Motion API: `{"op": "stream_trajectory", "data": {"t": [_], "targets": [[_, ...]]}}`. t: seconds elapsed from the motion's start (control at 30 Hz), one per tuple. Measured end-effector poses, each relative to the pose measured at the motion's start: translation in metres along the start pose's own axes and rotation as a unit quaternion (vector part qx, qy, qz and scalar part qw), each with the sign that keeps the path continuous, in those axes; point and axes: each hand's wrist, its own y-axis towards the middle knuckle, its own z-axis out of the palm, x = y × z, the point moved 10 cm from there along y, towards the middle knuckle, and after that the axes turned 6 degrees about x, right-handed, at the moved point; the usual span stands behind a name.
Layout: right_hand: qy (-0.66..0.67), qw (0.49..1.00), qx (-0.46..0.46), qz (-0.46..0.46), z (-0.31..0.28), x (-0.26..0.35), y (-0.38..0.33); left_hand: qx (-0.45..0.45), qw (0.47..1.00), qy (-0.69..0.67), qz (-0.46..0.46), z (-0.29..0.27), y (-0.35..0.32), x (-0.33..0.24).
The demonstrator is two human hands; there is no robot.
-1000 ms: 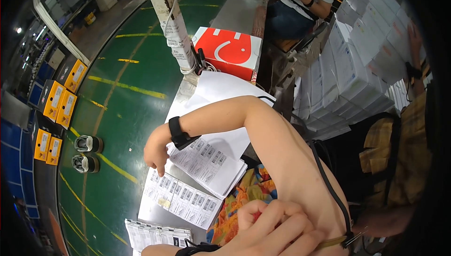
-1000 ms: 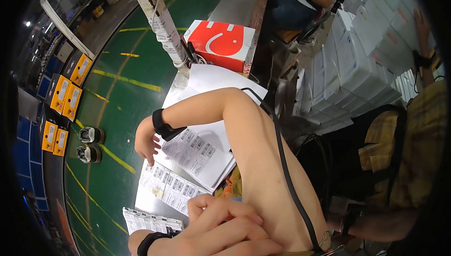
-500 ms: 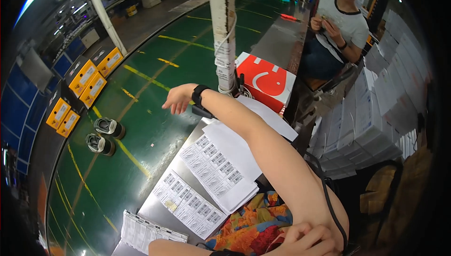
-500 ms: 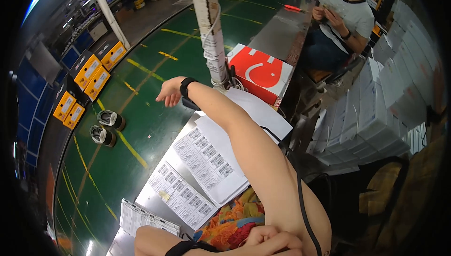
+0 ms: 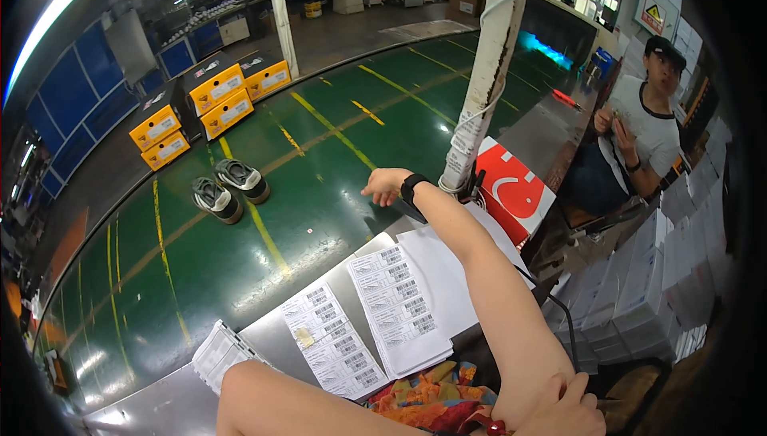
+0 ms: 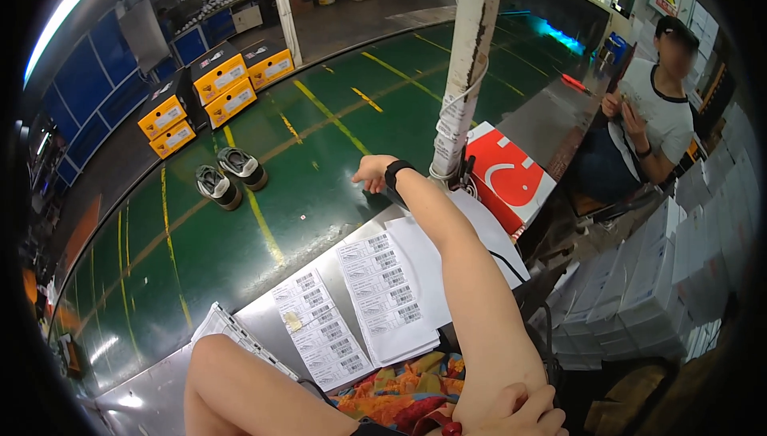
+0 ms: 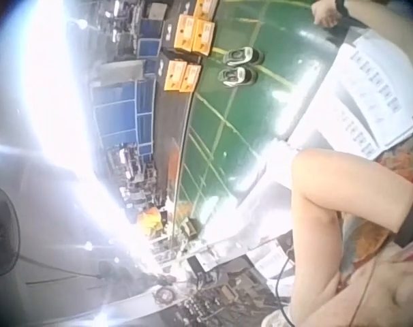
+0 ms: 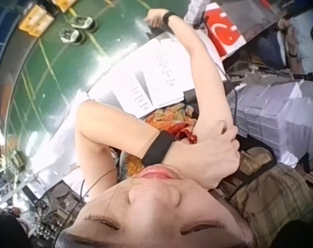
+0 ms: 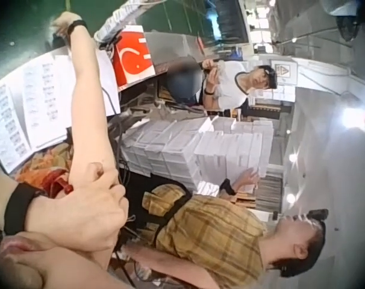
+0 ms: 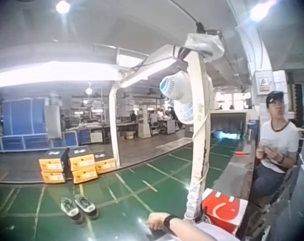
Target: Checking and sorting shoes on a manufacturing conveyor belt line while managing labels.
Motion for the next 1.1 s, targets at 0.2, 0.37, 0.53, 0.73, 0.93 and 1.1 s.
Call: {"op": "stream_trajectory", "data": {"t": [0.2,0.37,0.53,0.73,0.93,1.1], "targets": [[-0.026,0.999,0.003,0.019,-0.004,0.006,0.01,0.051,0.998,-0.032,0.014,0.005,0.003,0.01],[-0.032,0.999,0.031,-0.008,0.014,0.026,0.02,0.012,0.994,0.027,0.103,0.004,0.002,-0.006],[-0.045,0.998,0.044,-0.027,0.024,0.042,0.007,0.023,0.992,0.001,0.122,0.009,-0.02,-0.008],[-0.235,0.946,-0.15,-0.166,0.012,0.069,-0.053,-0.06,0.997,0.046,-0.009,-0.051,-0.08,0.074],[-0.242,0.923,-0.23,-0.191,0.088,0.084,-0.114,-0.218,0.908,0.19,-0.304,-0.154,-0.217,0.228],[-0.326,0.876,-0.306,-0.182,0.139,0.109,-0.088,-0.259,0.838,0.216,-0.429,-0.179,-0.296,0.288]]}}
